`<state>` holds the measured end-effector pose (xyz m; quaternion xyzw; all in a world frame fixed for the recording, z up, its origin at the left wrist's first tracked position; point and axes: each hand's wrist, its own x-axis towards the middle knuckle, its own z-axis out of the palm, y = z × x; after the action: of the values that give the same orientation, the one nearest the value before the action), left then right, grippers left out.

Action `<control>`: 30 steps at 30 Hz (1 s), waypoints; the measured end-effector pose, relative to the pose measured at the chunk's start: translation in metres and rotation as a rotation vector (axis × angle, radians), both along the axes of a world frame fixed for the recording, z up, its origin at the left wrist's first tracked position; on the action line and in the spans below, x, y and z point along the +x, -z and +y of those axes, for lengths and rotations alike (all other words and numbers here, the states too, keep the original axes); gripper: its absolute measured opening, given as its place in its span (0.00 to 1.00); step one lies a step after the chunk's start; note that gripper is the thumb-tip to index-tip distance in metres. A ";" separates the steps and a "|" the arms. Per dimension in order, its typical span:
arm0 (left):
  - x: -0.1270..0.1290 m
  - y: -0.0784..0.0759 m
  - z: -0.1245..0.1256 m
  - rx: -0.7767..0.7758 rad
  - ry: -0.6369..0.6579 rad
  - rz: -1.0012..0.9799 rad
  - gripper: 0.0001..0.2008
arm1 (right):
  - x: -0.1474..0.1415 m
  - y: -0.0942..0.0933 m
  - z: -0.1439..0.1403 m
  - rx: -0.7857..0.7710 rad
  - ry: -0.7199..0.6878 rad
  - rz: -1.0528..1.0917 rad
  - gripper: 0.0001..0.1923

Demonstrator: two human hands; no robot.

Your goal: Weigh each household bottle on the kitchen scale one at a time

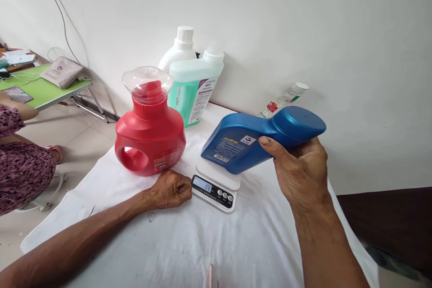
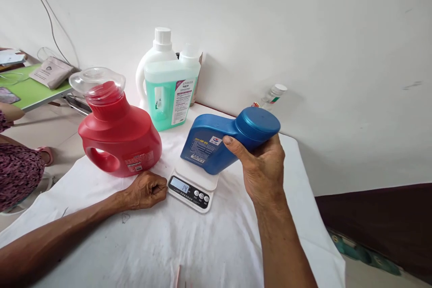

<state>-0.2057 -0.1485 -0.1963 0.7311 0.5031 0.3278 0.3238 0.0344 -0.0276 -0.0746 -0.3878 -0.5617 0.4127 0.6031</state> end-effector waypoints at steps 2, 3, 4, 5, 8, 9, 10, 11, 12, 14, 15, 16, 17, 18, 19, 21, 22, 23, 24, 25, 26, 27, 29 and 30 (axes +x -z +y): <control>0.000 -0.001 0.000 0.002 -0.004 -0.005 0.15 | 0.006 0.004 -0.001 0.009 0.009 -0.009 0.29; 0.000 -0.001 0.000 0.003 -0.006 -0.006 0.15 | 0.010 0.008 -0.002 0.015 0.031 0.009 0.28; 0.000 -0.001 0.001 0.003 -0.007 -0.005 0.15 | 0.015 0.016 -0.002 0.010 0.070 0.043 0.26; 0.000 -0.002 0.001 0.002 -0.008 -0.002 0.15 | 0.021 0.026 -0.002 -0.005 0.134 0.085 0.24; -0.001 -0.002 0.002 -0.005 -0.006 0.013 0.15 | 0.036 0.069 -0.007 -0.171 0.391 0.160 0.22; -0.002 -0.002 0.002 -0.008 -0.006 0.018 0.15 | 0.039 0.084 -0.010 -0.246 0.444 0.146 0.22; -0.002 -0.002 0.002 -0.009 -0.005 0.022 0.15 | 0.041 0.099 -0.014 -0.310 0.459 0.134 0.23; -0.002 -0.002 0.002 -0.007 -0.004 0.023 0.15 | 0.042 0.112 -0.017 -0.347 0.464 0.118 0.24; -0.003 -0.003 0.002 -0.005 -0.002 0.021 0.14 | 0.042 0.122 -0.021 -0.355 0.464 0.088 0.26; -0.003 -0.003 0.002 -0.001 0.003 0.008 0.14 | 0.040 0.135 -0.028 -0.318 0.450 0.008 0.28; -0.004 -0.003 0.002 -0.001 0.005 -0.001 0.14 | 0.039 0.138 -0.030 -0.290 0.438 -0.036 0.28; -0.004 -0.002 0.002 0.000 0.006 -0.011 0.14 | 0.039 0.139 -0.031 -0.270 0.421 -0.072 0.29; -0.004 -0.002 0.002 0.000 0.003 -0.020 0.14 | 0.038 0.139 -0.032 -0.260 0.401 -0.097 0.30; -0.004 -0.003 0.002 0.001 -0.002 -0.027 0.15 | 0.039 0.138 -0.032 -0.259 0.383 -0.109 0.31; -0.005 -0.003 0.002 0.003 -0.010 -0.033 0.15 | 0.039 0.138 -0.031 -0.260 0.370 -0.110 0.31; -0.005 -0.003 0.001 0.003 -0.021 -0.038 0.15 | 0.040 0.137 -0.031 -0.263 0.353 -0.107 0.32; -0.005 -0.003 0.001 0.003 -0.025 -0.036 0.15 | 0.041 0.137 -0.030 -0.263 0.348 -0.111 0.32; -0.004 -0.003 0.001 0.004 -0.027 -0.033 0.15 | 0.041 0.137 -0.030 -0.262 0.346 -0.116 0.32; -0.004 -0.003 0.001 0.008 -0.029 -0.029 0.15 | 0.042 0.138 -0.030 -0.262 0.345 -0.123 0.32; -0.004 -0.004 0.001 0.013 -0.030 -0.026 0.15 | 0.042 0.138 -0.030 -0.263 0.346 -0.130 0.32; -0.004 -0.004 0.000 0.018 -0.031 -0.023 0.15 | 0.041 0.138 -0.030 -0.264 0.348 -0.133 0.32; -0.004 -0.004 0.000 0.022 -0.029 -0.019 0.15 | 0.041 0.138 -0.030 -0.265 0.349 -0.133 0.32; -0.004 -0.004 0.000 0.026 -0.023 -0.014 0.15 | 0.040 0.138 -0.031 -0.269 0.350 -0.128 0.32; -0.004 -0.005 0.000 0.028 -0.019 -0.011 0.15 | 0.040 0.137 -0.031 -0.272 0.351 -0.127 0.31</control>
<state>-0.2098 -0.1484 -0.1917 0.7289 0.5035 0.3419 0.3135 0.0744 -0.0589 -0.2116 -0.5824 -0.4616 0.3484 0.5713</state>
